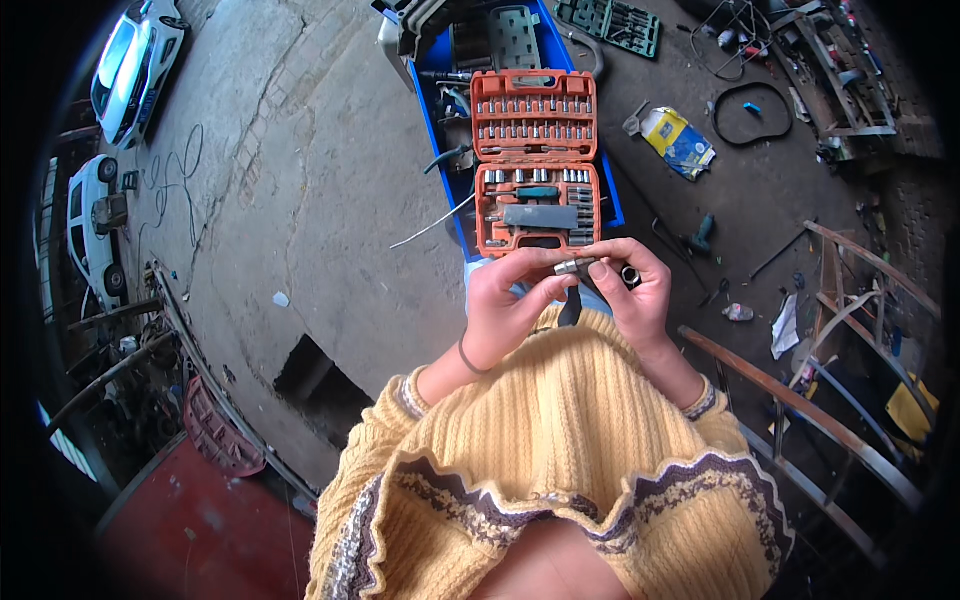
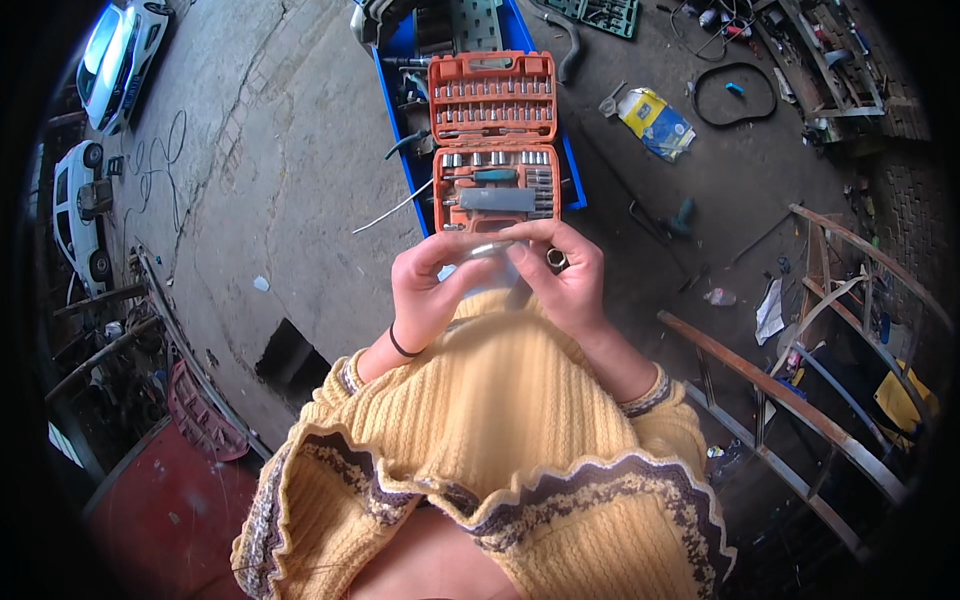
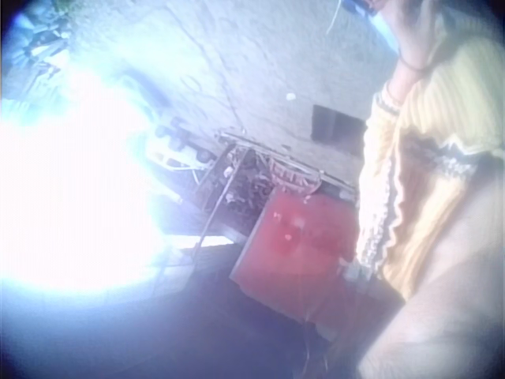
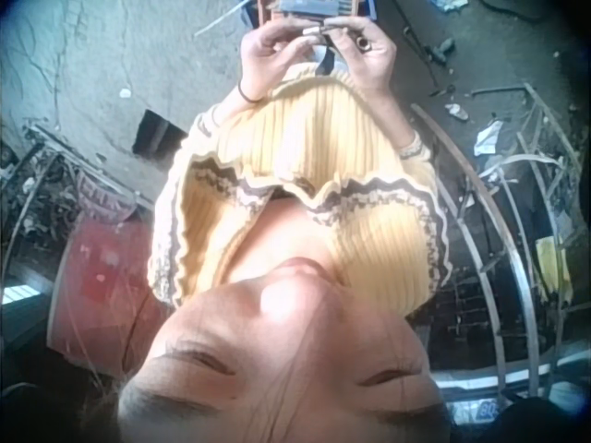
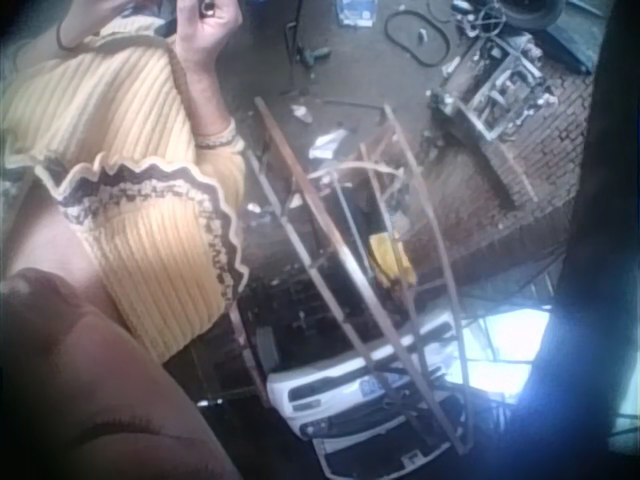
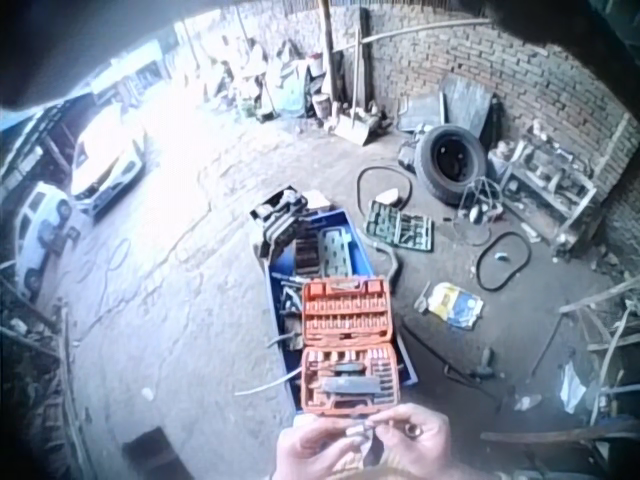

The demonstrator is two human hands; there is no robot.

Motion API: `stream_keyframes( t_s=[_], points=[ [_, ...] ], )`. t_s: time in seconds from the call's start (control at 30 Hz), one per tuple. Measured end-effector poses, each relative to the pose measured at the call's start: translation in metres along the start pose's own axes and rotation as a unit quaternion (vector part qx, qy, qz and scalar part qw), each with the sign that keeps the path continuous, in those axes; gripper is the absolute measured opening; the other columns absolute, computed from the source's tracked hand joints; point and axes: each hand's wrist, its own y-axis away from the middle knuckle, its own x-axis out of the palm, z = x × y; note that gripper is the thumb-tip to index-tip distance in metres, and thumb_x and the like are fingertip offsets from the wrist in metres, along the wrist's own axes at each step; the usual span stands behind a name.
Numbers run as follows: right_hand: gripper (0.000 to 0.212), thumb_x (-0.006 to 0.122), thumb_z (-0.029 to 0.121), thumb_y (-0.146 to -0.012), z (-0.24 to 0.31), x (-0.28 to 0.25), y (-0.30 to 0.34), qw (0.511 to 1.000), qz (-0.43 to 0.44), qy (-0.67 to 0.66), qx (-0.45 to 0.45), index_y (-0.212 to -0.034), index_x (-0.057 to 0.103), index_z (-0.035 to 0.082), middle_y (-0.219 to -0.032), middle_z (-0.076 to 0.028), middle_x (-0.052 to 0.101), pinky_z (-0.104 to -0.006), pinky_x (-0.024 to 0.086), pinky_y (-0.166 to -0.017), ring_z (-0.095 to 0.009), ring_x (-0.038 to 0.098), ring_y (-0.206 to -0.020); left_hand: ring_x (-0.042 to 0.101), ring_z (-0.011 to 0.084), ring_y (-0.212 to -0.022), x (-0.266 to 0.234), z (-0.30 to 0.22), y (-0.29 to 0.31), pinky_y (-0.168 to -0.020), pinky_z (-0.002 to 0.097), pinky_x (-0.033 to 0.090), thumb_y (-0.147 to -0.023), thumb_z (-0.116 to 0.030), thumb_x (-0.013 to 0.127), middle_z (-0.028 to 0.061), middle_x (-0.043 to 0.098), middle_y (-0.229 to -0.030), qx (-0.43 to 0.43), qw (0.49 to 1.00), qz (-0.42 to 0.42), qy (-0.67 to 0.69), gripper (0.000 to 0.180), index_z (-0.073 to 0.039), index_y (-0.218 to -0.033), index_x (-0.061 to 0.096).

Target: The person opens an orange socket set case and repeatedly picks up, compares, and returns various sockets and a metal bar. The person then moves to a cluttered workbench and picks up a spray can before returning to the tool case. The task involves selecting and inspecting tools without completing a repair.

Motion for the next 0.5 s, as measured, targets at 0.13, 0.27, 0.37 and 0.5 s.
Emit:
stream_keyframes(
  t_s=[0.13, 0.27, 0.37, 0.5],
  points=[
    [0.014, 0.066, 0.010, -0.085, -0.002, -0.001, -0.001, 1.000, 0.006, 0.007, 0.018, -0.094, 0.066, 0.000, -0.080, 0.000, 0.064, -0.0173, 0.042, -0.062, -0.001, 0.051, -0.067, 0.065, 0.0092, -0.068, 0.001, 0.003, -0.001, -0.060, 0.0204, 0.052, -0.081, -0.001, 0.068, 0.0069, 0.068, -0.081, -0.028, 0.999, 0.012, 0.010, 0.019, 0.005, -0.099, 0.064],
    [0.012, 0.065, 0.012, -0.086, -0.010, 0.003, -0.003, 0.999, 0.003, 0.006, 0.052, -0.090, 0.064, 0.000, -0.077, 0.001, 0.062, -0.0180, 0.042, -0.062, -0.001, 0.051, -0.067, 0.064, 0.0078, -0.069, 0.003, 0.008, -0.002, -0.062, 0.0210, 0.051, -0.080, -0.002, 0.068, 0.0055, 0.068, -0.080, -0.076, 0.997, 0.010, 0.018, 0.017, 0.003, -0.097, 0.066],
    [0.012, 0.063, 0.012, -0.087, -0.018, 0.005, -0.005, 0.997, 0.008, 0.024, 0.074, -0.086, 0.062, 0.000, -0.073, 0.002, 0.060, -0.0184, 0.042, -0.061, -0.001, 0.050, -0.067, 0.063, 0.0074, -0.068, 0.003, 0.015, -0.004, -0.061, 0.0205, 0.051, -0.082, -0.003, 0.068, 0.0055, 0.067, -0.077, -0.090, 0.996, 0.011, 0.001, 0.014, 0.004, -0.094, 0.064],
    [0.012, 0.061, 0.012, -0.087, -0.031, 0.011, -0.010, 0.994, 0.028, 0.057, 0.088, -0.086, 0.062, 0.000, -0.073, 0.001, 0.061, -0.0202, 0.043, -0.061, -0.002, 0.052, -0.066, 0.063, 0.0074, -0.069, 0.000, 0.025, -0.002, -0.059, 0.0206, 0.052, -0.085, -0.005, 0.066, 0.0055, 0.066, -0.077, -0.136, 0.991, 0.014, 0.012, 0.016, 0.004, -0.096, 0.059]
  ],
)
